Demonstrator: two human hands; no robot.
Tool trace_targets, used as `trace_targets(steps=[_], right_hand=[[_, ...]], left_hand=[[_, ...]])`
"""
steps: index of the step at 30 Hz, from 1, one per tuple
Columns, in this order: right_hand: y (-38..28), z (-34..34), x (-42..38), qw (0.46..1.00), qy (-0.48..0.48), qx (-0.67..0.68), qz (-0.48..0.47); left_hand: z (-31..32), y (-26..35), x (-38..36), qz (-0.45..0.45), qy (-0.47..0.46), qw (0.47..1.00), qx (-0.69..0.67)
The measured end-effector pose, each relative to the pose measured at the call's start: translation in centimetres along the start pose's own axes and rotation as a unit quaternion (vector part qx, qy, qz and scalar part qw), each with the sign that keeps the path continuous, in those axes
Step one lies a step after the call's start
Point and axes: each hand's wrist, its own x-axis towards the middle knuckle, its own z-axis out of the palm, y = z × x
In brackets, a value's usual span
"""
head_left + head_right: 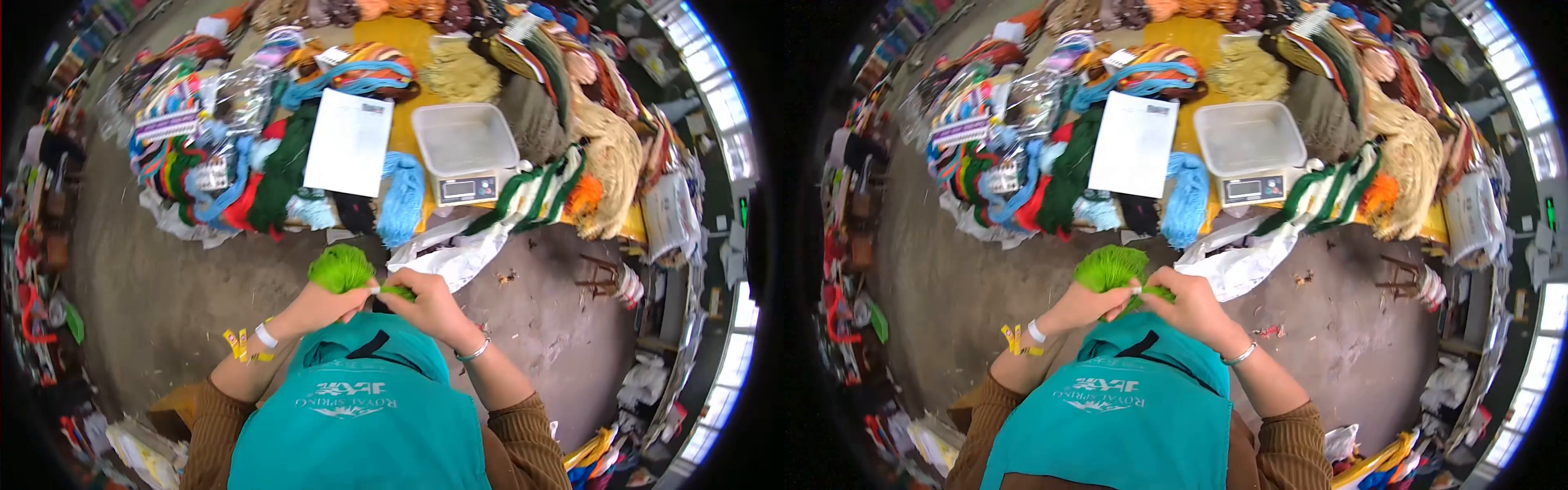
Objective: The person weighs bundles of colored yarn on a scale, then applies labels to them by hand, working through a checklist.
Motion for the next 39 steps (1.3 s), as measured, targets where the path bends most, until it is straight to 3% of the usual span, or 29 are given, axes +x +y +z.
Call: trace_targets(steps=[2,7,9,11,13,14,16,18,19,21,22,24,25,26,27,29,30,32,33,35,36,39], right_hand=[[0.6,-1.0,-1.2,1.0,-0.023,0.009,0.017],[4.5,-7.7,-4.6,0.993,-0.015,0.08,0.082],[4.3,-13.3,-5.2,0.968,0.043,0.144,0.2],[5.0,-19.4,-5.1,0.948,0.174,0.164,0.21],[6.2,-26.2,-3.6,0.937,0.301,0.073,0.164],[8.1,-30.4,-3.2,0.907,0.364,0.134,0.163],[12.1,-39.7,-2.1,0.868,0.478,0.102,0.093],[14.9,-47.3,-0.9,0.845,0.521,-0.114,0.038],[17.4,-52.7,-0.9,0.833,0.514,-0.157,0.132],[19.6,-53.3,2.8,0.881,0.471,-0.039,0.033],[18.6,-49.5,5.3,0.884,0.436,-0.167,-0.026],[15.3,-38.8,9.6,0.919,0.333,-0.205,0.053],[10.7,-30.1,10.9,0.924,0.2,-0.325,0.012],[11.3,-24.1,12.6,0.95,0.11,-0.287,-0.055],[8.6,-16.7,12.0,0.998,-0.021,-0.06,0.009],[4.5,-6.4,12.6,0.964,-0.215,-0.046,-0.149],[3.3,-2.0,12.9,0.938,-0.226,-0.043,-0.259],[0.6,4.3,13.6,0.908,-0.267,0.051,-0.32],[-0.9,6.0,13.7,0.908,-0.231,0.108,-0.334],[-2.2,6.5,14.6,0.879,-0.409,0.204,-0.131],[-1.2,7.6,15.0,0.889,-0.34,0.211,-0.224],[-3.7,5.0,14.9,0.935,-0.231,0.253,-0.089]], left_hand=[[-0.2,-1.1,0.3,-0.041,-0.051,0.998,-0.005],[-2.4,-3.7,0.1,-0.082,-0.024,0.986,-0.145],[-3.7,-5.0,-1.0,-0.083,0.006,0.98,-0.18],[-5.0,-5.6,-2.1,-0.086,0.039,0.977,-0.191],[-6.1,-5.9,-3.1,-0.101,0.049,0.97,-0.213],[-6.5,-5.9,-3.9,-0.117,0.06,0.963,-0.237],[-6.9,-5.6,-4.9,-0.123,0.053,0.962,-0.238],[-6.9,-4.7,-5.5,-0.11,0.037,0.965,-0.235],[-6.8,-4.3,-5.6,-0.093,0.023,0.964,-0.247],[-6.1,-3.4,-5.6,-0.057,0.012,0.962,-0.267],[-5.6,-2.8,-5.5,-0.04,0.011,0.961,-0.274],[-5.0,-1.7,-5.3,-0.025,0.014,0.958,-0.286],[-4.7,-1.2,-5.1,-0.009,-0.006,0.955,-0.296],[-4.3,-0.5,-5.1,-0.006,-0.006,0.952,-0.306],[-4.0,0.3,-5.0,0.0,-0.001,0.952,-0.306],[-3.6,1.7,-4.8,-0.005,-0.056,0.965,-0.257],[-3.1,2.0,-4.7,-0.001,-0.052,0.965,-0.257],[-2.3,2.8,-4.6,-0.014,-0.108,0.966,-0.236],[-1.9,3.7,-4.7,-0.027,-0.12,0.973,-0.196],[-1.5,4.0,-5.6,-0.025,-0.107,0.97,-0.216],[-1.4,3.9,-6.1,-0.027,-0.094,0.966,-0.237],[-1.9,1.6,-6.4,-0.014,0.028,0.895,-0.445]])
